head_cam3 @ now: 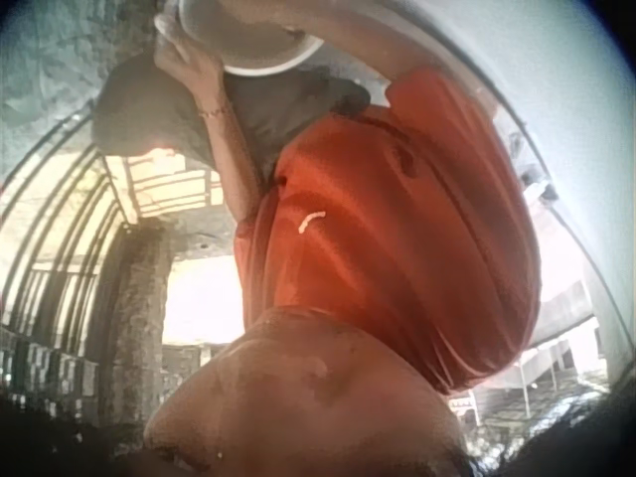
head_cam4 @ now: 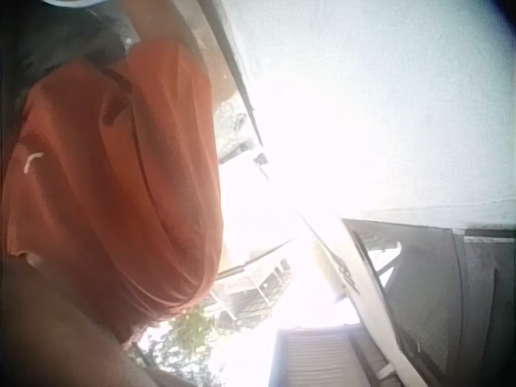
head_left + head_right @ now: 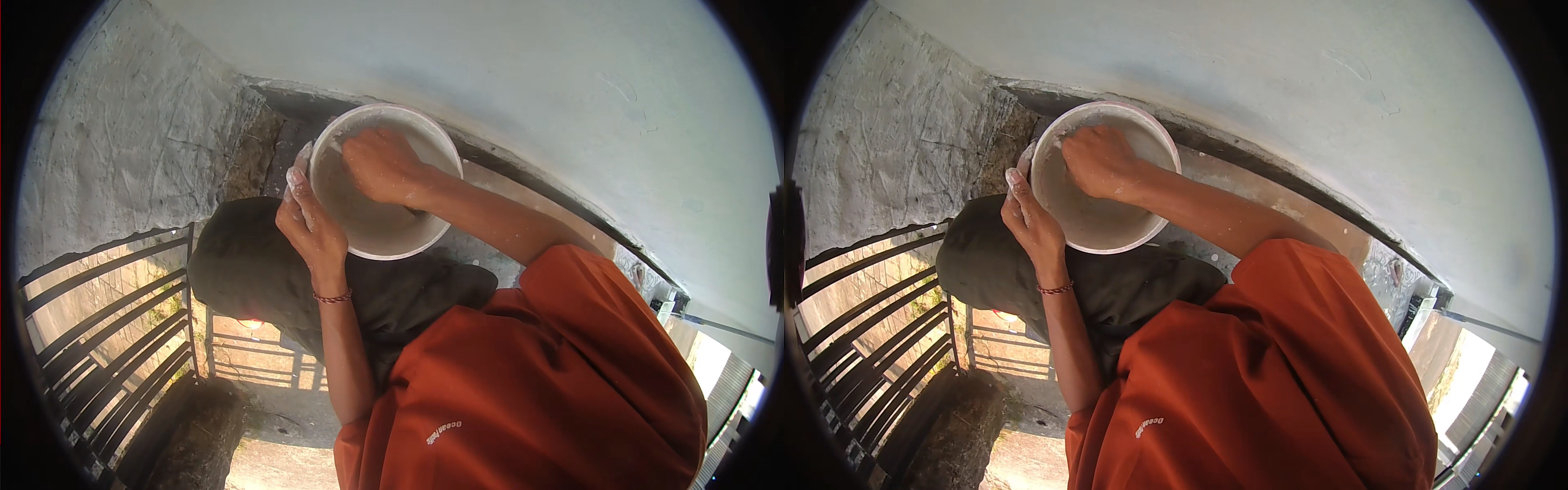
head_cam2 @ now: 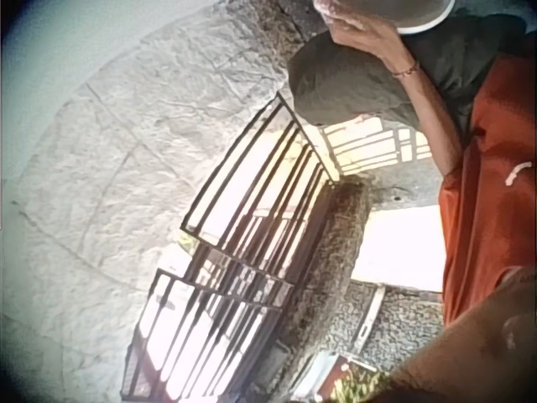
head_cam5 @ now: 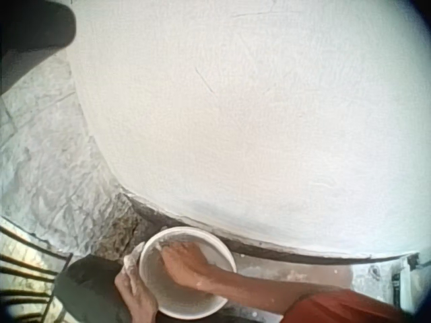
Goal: Mix white wall paint or primer in a bucket using a brush and hands.
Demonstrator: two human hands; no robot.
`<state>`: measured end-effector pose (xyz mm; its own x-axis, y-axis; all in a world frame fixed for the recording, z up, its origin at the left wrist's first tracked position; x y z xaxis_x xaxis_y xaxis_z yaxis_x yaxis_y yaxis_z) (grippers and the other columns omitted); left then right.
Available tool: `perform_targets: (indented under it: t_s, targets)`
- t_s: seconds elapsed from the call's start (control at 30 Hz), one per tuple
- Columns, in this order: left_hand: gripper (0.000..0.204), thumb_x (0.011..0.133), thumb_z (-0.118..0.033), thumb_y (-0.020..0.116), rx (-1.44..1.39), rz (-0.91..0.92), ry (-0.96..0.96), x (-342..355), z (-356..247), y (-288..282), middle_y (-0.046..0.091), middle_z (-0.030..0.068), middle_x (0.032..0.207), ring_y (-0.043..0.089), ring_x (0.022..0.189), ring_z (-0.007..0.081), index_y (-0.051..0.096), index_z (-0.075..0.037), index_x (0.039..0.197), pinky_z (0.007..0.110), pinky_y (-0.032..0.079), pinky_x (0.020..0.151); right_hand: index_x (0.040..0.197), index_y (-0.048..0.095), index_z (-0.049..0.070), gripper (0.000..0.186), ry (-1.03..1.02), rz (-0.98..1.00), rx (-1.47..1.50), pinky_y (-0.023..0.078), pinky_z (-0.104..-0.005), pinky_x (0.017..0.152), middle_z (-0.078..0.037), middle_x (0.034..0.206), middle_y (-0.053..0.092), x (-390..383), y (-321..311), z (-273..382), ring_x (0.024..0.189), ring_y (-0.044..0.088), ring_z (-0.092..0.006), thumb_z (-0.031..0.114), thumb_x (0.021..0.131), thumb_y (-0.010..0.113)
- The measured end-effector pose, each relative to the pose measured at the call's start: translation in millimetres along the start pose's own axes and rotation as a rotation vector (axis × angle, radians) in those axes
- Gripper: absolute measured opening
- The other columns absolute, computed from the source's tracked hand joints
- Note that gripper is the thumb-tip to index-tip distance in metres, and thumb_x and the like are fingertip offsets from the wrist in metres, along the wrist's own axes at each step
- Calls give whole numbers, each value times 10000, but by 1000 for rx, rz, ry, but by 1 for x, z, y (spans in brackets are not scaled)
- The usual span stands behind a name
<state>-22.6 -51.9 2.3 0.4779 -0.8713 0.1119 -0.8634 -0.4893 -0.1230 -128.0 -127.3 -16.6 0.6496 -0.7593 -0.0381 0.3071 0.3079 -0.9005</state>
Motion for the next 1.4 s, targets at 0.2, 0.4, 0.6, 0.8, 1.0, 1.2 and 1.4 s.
perform_targets:
  t_s: [0.2,0.4,0.6,0.8,1.0,1.2,1.4]
  targets:
    - [487,1047,-312,355,36,-8,-5,0,-1,-1,700,188,1010,650,916,200,616,76,1183,330,491,824,741,682,-11,117,120,-56,51,521,-473,732,-227,779,665,0,-2,-11,786,666,-377,97,760,641]
    - [472,1044,-291,355,104,-34,45,3,-1,0,700,202,1009,666,910,222,632,74,1157,339,492,819,793,679,15,158,-176,150,101,500,-485,670,-193,729,661,-11,22,25,706,649,-381,121,837,570]
    - [479,1044,-306,366,54,-33,25,3,2,-3,699,203,1023,663,932,225,625,76,1172,342,490,830,773,683,28,137,-284,167,88,506,-468,666,-193,739,663,-15,19,34,711,658,-360,100,802,570]
    - [484,1045,-321,374,74,-9,5,1,-3,-2,698,187,1043,648,944,197,618,71,1189,337,488,834,757,685,17,92,-5,74,-40,514,-471,733,-195,791,676,3,13,-5,808,666,-361,73,765,613]
    - [494,1053,-322,372,123,12,37,2,-4,0,695,146,1025,625,917,167,611,91,1183,307,484,839,756,706,20,84,68,26,-69,535,-459,734,-197,818,688,4,14,-8,825,676,-368,52,742,629]
    - [483,1054,-310,367,118,18,44,2,-2,-3,685,157,1073,621,974,179,607,84,1199,313,471,888,780,719,20,104,-19,253,-59,543,-437,704,-198,804,688,7,31,16,827,686,-352,48,754,621]
    - [494,1056,-318,363,83,43,43,2,-6,3,680,157,1083,619,991,184,606,88,1199,319,470,901,773,702,27,121,-215,248,-50,544,-434,700,-173,828,698,3,35,20,820,688,-334,78,754,594]
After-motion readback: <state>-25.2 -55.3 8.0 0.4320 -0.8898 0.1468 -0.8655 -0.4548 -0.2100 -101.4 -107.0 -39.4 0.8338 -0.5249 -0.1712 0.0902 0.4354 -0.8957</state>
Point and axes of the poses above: each hand's wrist, its own x-axis towards the middle knuckle, its own y-axis out of the palm, z = x × y, the point moved 7 cm from there along x, towards the middle knuckle
